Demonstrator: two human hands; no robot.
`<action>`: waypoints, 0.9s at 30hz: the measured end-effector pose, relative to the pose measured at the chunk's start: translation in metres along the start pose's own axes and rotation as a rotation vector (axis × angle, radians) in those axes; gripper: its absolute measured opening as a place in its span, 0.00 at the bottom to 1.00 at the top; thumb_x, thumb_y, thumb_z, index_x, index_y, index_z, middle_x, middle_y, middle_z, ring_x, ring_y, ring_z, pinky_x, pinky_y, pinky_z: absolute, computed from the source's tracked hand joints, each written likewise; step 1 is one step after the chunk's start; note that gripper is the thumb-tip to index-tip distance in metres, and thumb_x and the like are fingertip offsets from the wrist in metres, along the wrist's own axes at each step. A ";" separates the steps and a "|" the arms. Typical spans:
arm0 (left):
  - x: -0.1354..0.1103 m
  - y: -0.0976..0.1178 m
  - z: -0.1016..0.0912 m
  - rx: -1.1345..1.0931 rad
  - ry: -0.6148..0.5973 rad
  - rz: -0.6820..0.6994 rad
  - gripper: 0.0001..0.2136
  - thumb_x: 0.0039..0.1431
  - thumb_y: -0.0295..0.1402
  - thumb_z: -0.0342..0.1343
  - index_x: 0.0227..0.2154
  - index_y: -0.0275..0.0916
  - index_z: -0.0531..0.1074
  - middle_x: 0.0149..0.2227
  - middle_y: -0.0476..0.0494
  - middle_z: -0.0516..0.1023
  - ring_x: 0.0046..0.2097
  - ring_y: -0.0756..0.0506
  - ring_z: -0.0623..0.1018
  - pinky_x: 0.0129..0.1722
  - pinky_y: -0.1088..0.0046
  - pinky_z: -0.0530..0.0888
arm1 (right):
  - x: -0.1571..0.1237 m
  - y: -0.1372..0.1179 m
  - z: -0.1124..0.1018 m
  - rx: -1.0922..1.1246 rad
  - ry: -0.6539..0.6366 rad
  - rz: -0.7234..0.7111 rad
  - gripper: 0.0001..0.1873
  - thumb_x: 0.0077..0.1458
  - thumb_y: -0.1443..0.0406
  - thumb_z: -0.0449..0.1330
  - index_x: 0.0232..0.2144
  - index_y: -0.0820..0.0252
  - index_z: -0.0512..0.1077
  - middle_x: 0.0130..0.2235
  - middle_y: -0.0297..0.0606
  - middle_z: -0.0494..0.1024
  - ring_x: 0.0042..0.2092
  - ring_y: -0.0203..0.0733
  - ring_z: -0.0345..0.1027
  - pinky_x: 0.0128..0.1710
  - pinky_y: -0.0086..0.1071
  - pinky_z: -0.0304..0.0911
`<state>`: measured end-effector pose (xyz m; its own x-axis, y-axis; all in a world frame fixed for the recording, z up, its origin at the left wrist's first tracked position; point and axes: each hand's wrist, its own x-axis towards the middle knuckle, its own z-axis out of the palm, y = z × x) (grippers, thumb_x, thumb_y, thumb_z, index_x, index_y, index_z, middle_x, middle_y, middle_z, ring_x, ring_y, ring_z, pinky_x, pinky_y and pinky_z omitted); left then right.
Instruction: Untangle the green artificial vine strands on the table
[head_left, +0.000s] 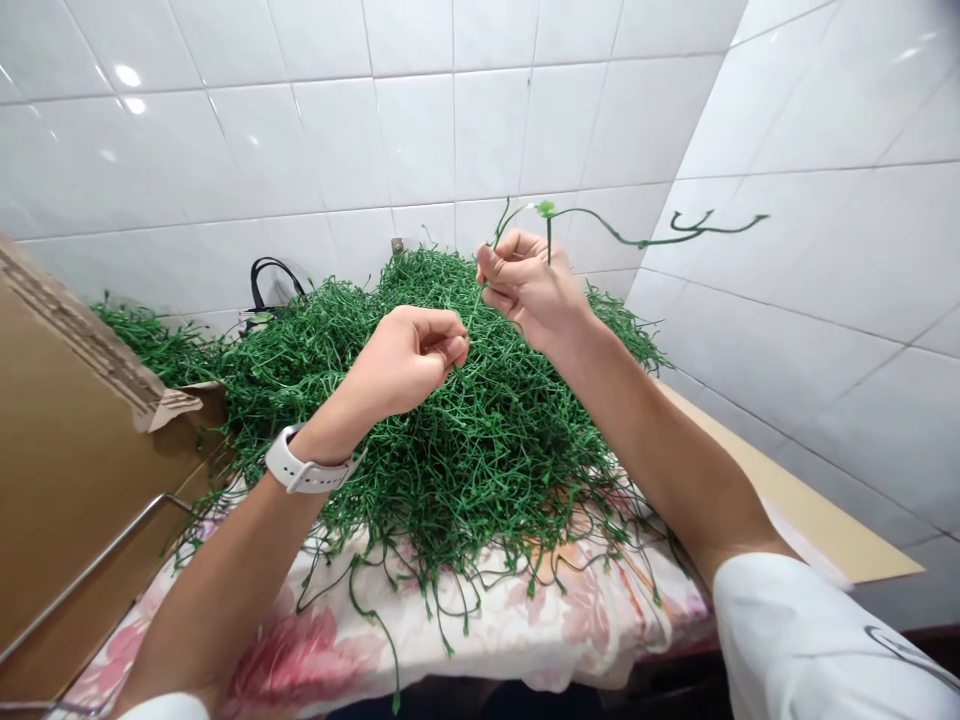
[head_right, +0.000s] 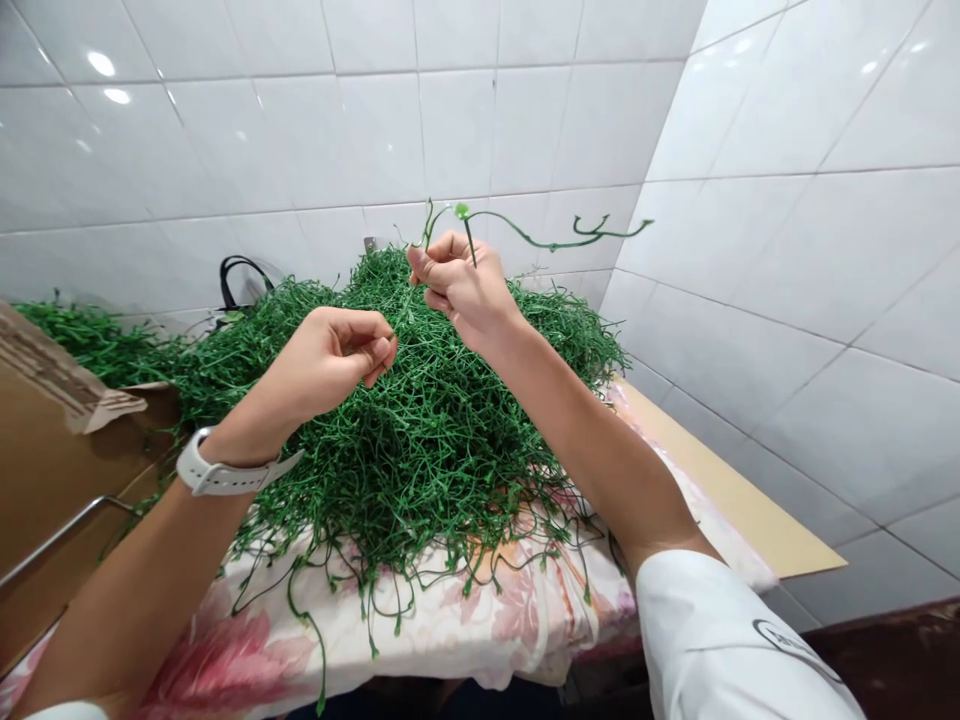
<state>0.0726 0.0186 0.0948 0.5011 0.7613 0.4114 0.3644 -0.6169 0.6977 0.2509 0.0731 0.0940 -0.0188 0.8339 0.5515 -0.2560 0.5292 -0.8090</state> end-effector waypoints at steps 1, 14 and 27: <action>-0.001 0.002 0.000 0.019 0.008 0.017 0.08 0.51 0.25 0.51 0.18 0.39 0.64 0.19 0.52 0.64 0.24 0.53 0.63 0.26 0.74 0.59 | -0.001 0.000 0.002 0.001 0.001 -0.003 0.30 0.48 0.50 0.76 0.24 0.55 0.58 0.24 0.29 0.66 0.26 0.31 0.59 0.19 0.29 0.49; -0.019 0.014 0.018 0.255 0.054 0.228 0.08 0.59 0.27 0.54 0.27 0.37 0.77 0.24 0.48 0.79 0.26 0.51 0.72 0.28 0.73 0.65 | 0.045 0.000 -0.095 0.081 0.395 0.118 0.20 0.52 0.70 0.70 0.27 0.55 0.60 0.24 0.24 0.67 0.20 0.25 0.40 0.16 0.25 0.43; 0.003 -0.036 -0.046 0.735 0.297 -0.090 0.18 0.63 0.44 0.54 0.43 0.42 0.84 0.23 0.45 0.80 0.28 0.44 0.76 0.33 0.68 0.69 | 0.029 -0.057 -0.106 -0.448 0.629 -0.688 0.21 0.68 0.41 0.50 0.40 0.50 0.65 0.41 0.38 0.72 0.34 0.36 0.63 0.26 0.31 0.55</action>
<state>0.0249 0.0522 0.0983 0.2525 0.7720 0.5833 0.8698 -0.4452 0.2126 0.3672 0.0839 0.1346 0.5367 0.1914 0.8218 0.3658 0.8248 -0.4311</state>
